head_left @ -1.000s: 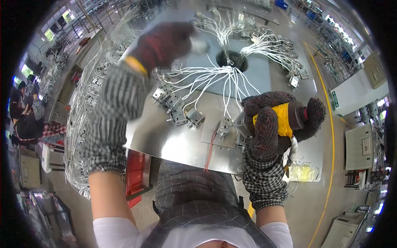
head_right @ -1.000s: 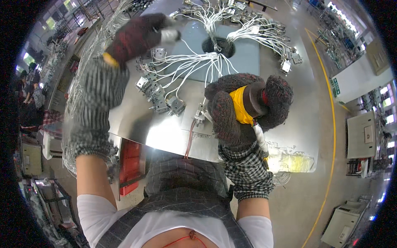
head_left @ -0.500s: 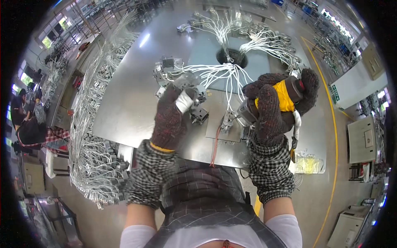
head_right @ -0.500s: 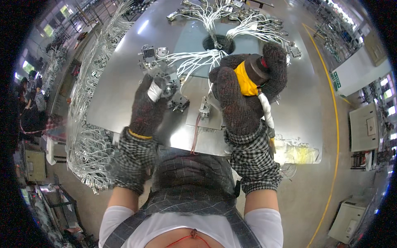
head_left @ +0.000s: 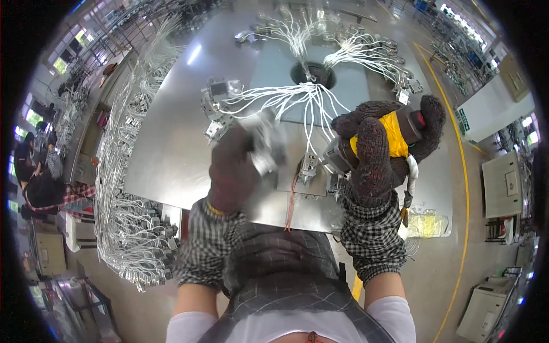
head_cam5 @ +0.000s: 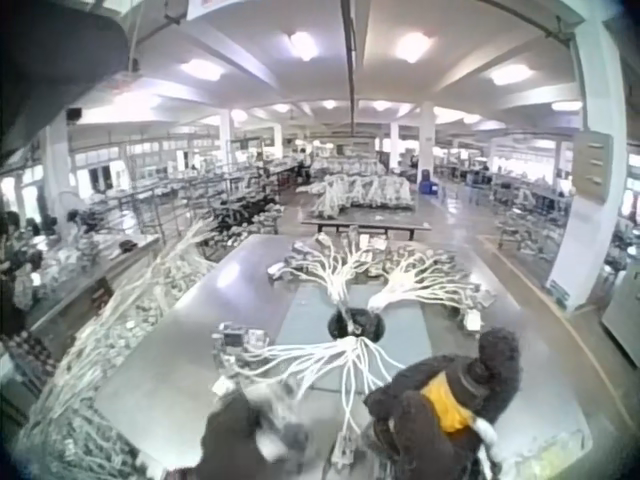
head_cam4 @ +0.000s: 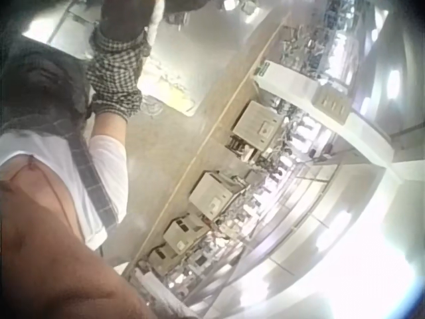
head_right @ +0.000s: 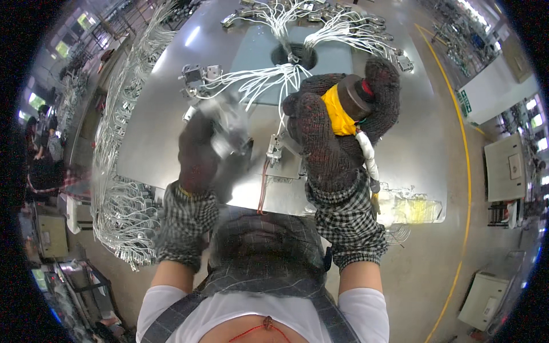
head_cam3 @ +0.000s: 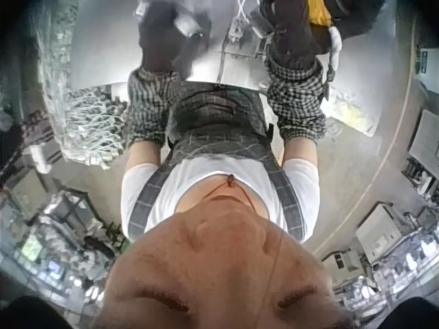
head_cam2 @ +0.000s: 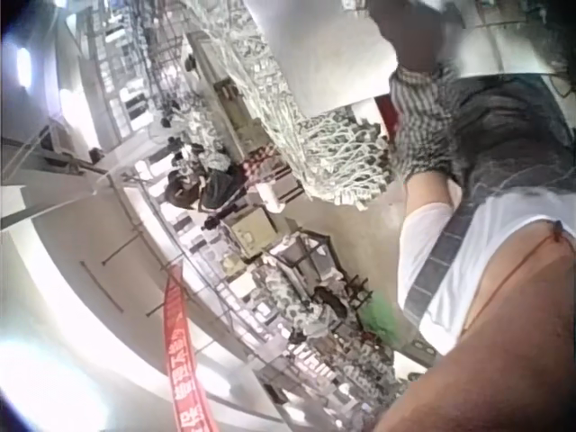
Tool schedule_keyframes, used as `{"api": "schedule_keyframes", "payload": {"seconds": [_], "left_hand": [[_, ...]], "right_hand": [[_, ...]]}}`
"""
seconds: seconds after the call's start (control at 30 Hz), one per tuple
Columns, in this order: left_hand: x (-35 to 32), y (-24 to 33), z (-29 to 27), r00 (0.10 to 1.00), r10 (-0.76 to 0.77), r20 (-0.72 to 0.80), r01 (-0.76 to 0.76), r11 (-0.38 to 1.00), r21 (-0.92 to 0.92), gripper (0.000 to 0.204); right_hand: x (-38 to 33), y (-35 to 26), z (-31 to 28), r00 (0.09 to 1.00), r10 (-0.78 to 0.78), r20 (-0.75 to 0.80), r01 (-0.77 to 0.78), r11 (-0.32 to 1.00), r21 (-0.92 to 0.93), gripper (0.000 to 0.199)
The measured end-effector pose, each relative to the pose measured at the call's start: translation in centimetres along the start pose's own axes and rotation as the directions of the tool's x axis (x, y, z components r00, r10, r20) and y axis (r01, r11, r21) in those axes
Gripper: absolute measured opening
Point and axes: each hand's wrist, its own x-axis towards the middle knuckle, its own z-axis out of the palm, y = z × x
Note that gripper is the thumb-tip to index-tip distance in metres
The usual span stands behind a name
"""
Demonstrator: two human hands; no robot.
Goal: Assembling and crimping wire harnesses using a pneumatic tool on a production line.
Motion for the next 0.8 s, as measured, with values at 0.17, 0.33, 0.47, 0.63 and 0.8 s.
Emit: {"api": "schedule_keyframes", "payload": {"seconds": [0.17,0.33,0.47,0.63,0.8], "left_hand": [[0.1,1.4,2.9,0.939,0.252,0.234,-0.287,0.949,0.132,0.056],[0.4,0.8,2.4,0.934,0.063,0.351,-0.017,0.991,-0.131,0.055],[0.8,0.6,0.8,0.908,-0.081,0.411,0.062,0.996,0.059,0.057],[1.2,1.4,1.6,0.787,-0.255,0.562,0.113,0.955,0.276,0.058],[1.5,1.8,1.9,0.762,-0.309,0.57,0.184,0.946,0.268,0.059]], "right_hand": [[1.6,-2.0,-1.1,0.992,-0.121,-0.034,0.12,0.992,-0.028,0.069],[2.8,-2.7,-1.9,0.974,-0.191,-0.123,0.194,0.981,0.016,0.072],[1.3,-1.7,-1.4,0.988,-0.149,-0.043,0.151,0.987,0.055,0.068],[-0.3,-1.1,-0.4,0.992,-0.008,-0.126,0.005,1.0,-0.018,0.073],[-0.6,-1.3,0.8,0.999,-0.054,0.002,0.054,0.997,0.063,0.074]]}}
